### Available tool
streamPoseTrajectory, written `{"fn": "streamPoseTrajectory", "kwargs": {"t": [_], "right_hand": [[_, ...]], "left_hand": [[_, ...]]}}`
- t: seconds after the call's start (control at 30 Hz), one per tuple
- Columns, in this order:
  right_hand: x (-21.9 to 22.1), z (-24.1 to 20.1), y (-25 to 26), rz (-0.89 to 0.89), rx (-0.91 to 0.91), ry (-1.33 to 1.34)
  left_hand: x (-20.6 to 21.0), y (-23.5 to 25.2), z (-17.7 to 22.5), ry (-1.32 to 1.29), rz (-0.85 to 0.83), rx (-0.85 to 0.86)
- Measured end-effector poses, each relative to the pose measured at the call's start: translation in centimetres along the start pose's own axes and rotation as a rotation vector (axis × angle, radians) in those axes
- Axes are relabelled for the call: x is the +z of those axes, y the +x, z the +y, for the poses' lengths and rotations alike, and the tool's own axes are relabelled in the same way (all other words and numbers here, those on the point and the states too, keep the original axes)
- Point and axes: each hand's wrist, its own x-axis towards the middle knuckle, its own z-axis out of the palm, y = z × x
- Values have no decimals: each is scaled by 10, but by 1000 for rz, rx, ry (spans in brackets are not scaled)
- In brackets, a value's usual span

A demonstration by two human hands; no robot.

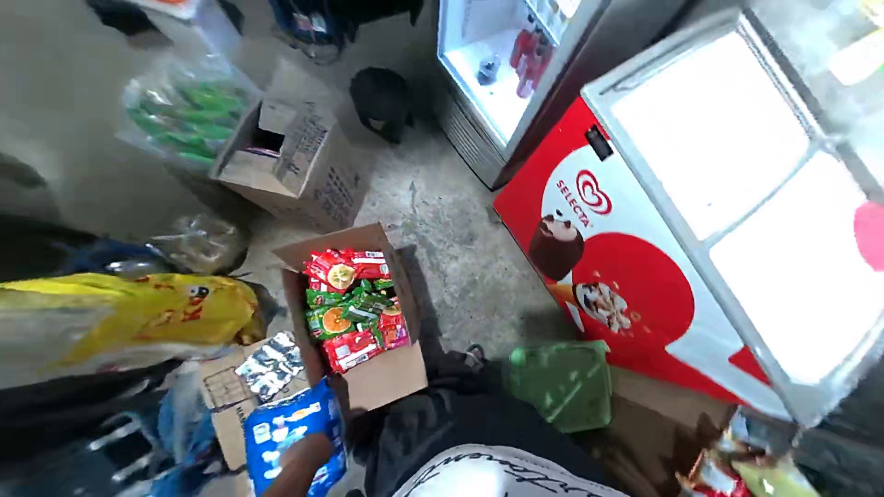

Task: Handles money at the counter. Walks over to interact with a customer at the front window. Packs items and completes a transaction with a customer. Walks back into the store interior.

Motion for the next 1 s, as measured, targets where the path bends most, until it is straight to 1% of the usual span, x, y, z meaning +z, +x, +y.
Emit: {"fn": "streamPoseTrajectory", "kwargs": {"t": [0.03, 0.07, 0.1, 0.17, 0.2, 0.27, 0.33, 0.37, 0.4, 0.43, 0.47, 0.5, 0.57, 0.6, 0.63, 0.67, 0.7, 0.77, 0.8, 0.83, 0.87, 0.9, 0.93, 0.97, 1.0], "right_hand": [[-27, 20, 56, 105, -155, 28], [-66, 7, 97, 148, -185, 48], [-107, -33, 120, 182, -175, 80], [-172, -127, 143, 309, -276, 153], [-196, -170, 152, 350, -355, 180], [-231, -244, 171, 364, -475, 170], [-245, -313, 192, 343, -542, 75], [-245, -345, 204, 316, -561, -14], [-241, -372, 217, 267, -573, -128], [-232, -394, 231, 194, -568, -256], [-221, -413, 243, 101, -550, -391], [-209, -431, 256, 14, -544, -505], [-193, -462, 277, -132, -516, -673], [-187, -474, 282, -231, -469, -706], [-182, -484, 284, -325, -412, -722], [-181, -496, 289, -388, -369, -718], [-184, -505, 308, -406, -361, -716], [-201, -520, 359, -340, -395, -701], [-212, -539, 373, -292, -382, -687], [-225, -567, 376, -261, -366, -682], [-239, -606, 371, -259, -327, -707], [-250, -651, 363, -281, -264, -739], [-260, -689, 367, -302, -220, -787], [-271, -718, 382, -309, -219, -844], [-280, -744, 412, -277, -328, -874]], "left_hand": [[-4, -1, 22, -45, -25, 25], [-7, -3, 45, -123, -48, 82], [-15, -12, 70, -241, -67, 149], [-33, -34, 117, -470, -45, 282], [-38, -44, 139, -552, -20, 332], [-47, -56, 170, -720, 52, 370], [-56, -54, 181, -985, 144, 343], [-62, -51, 178, -1104, 146, 326], [-68, -46, 171, -1164, 112, 303], [-74, -40, 160, -1139, 50, 276], [-83, -34, 147, -1041, -21, 257], [-100, -24, 134, -889, -57, 254], [-149, -9, 126, -589, -45, 258], [-180, -9, 126, -520, -27, 241], [-223, -13, 125, -508, -15, 224], [-272, -14, 126, -581, 37, 228], [-321, -13, 131, -725, 135, 249], [-416, -19, 151, -1069, 276, 324], [-458, -22, 161, -1198, 321, 358], [-496, -23, 171, -1261, 359, 394], [-533, -25, 178, -1272, 390, 428], [-566, -25, 184, -1256, 414, 467], [-591, -21, 189, -1229, 425, 501], [-607, -14, 195, -1216, 421, 525], [-621, -6, 198, -1227, 420, 528]]}}
